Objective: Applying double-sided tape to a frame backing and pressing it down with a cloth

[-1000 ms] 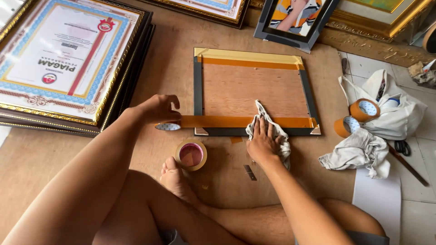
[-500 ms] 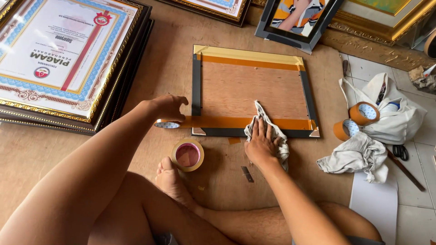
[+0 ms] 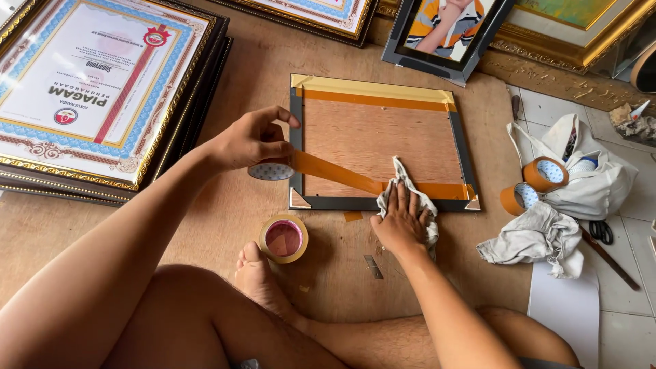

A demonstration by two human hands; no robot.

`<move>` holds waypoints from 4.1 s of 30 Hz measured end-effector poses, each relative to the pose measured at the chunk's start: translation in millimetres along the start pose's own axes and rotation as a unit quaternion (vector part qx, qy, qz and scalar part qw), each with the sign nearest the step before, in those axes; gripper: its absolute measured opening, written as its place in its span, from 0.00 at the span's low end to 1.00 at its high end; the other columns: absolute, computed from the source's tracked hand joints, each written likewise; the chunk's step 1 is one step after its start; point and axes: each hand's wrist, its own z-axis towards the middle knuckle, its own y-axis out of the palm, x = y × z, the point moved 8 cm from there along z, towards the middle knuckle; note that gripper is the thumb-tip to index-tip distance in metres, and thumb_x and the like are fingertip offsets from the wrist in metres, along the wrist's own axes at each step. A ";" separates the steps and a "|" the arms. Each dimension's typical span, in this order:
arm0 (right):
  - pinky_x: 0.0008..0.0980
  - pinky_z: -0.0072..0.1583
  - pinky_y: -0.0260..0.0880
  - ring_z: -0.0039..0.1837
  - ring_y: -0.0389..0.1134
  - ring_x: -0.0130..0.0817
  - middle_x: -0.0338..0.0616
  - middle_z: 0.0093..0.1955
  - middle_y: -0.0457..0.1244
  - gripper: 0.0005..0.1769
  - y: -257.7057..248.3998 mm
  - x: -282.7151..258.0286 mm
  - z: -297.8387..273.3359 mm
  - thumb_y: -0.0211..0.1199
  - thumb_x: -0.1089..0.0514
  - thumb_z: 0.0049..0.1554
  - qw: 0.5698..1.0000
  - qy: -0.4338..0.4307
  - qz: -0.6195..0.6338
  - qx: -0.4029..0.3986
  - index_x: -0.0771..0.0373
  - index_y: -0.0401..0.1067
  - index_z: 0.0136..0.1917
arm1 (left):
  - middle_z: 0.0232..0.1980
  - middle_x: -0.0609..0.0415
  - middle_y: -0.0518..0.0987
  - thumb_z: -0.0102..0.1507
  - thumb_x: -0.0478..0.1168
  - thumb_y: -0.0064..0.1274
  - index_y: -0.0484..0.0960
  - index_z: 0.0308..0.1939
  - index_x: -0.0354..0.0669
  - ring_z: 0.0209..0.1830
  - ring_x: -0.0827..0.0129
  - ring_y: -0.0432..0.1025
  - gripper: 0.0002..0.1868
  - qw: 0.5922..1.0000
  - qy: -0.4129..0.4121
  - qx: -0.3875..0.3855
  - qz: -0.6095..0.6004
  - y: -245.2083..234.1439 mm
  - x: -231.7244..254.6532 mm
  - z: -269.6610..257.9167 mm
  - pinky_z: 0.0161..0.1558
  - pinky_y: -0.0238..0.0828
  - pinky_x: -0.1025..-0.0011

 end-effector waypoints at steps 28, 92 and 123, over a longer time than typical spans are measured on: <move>0.78 0.83 0.42 0.95 0.16 0.48 0.29 0.98 0.16 0.61 22.0 98.5 39.3 0.43 0.25 0.59 0.996 0.070 0.012 -0.056 0.46 0.24 0.95 | 0.49 0.47 0.91 0.53 0.58 0.83 0.87 0.61 0.55 0.47 0.54 0.87 0.36 0.956 -0.204 -0.003 0.211 -11.9 -144.3 9.8 0.50 0.85 0.59; 0.81 0.77 0.52 0.91 0.43 0.53 0.34 0.97 0.42 0.46 22.1 75.2 38.0 0.52 0.45 0.64 0.994 -0.036 -0.093 0.038 0.51 0.51 0.93 | 0.77 0.55 0.82 0.62 0.48 0.58 0.74 0.84 0.76 0.73 0.54 0.79 0.42 0.857 -0.214 -0.130 0.451 45.4 -120.4 43.4 0.67 0.79 0.54; 0.76 0.68 0.70 0.86 0.46 0.49 0.24 0.88 0.42 0.46 -14.9 -176.4 18.6 0.62 0.45 0.59 0.973 -0.230 -0.022 -0.019 0.25 0.54 0.87 | 0.44 0.41 0.90 0.61 0.39 0.65 0.83 0.64 0.53 0.51 0.43 0.86 0.26 0.975 -0.036 -0.035 0.218 39.7 -31.2 40.3 0.57 0.80 0.50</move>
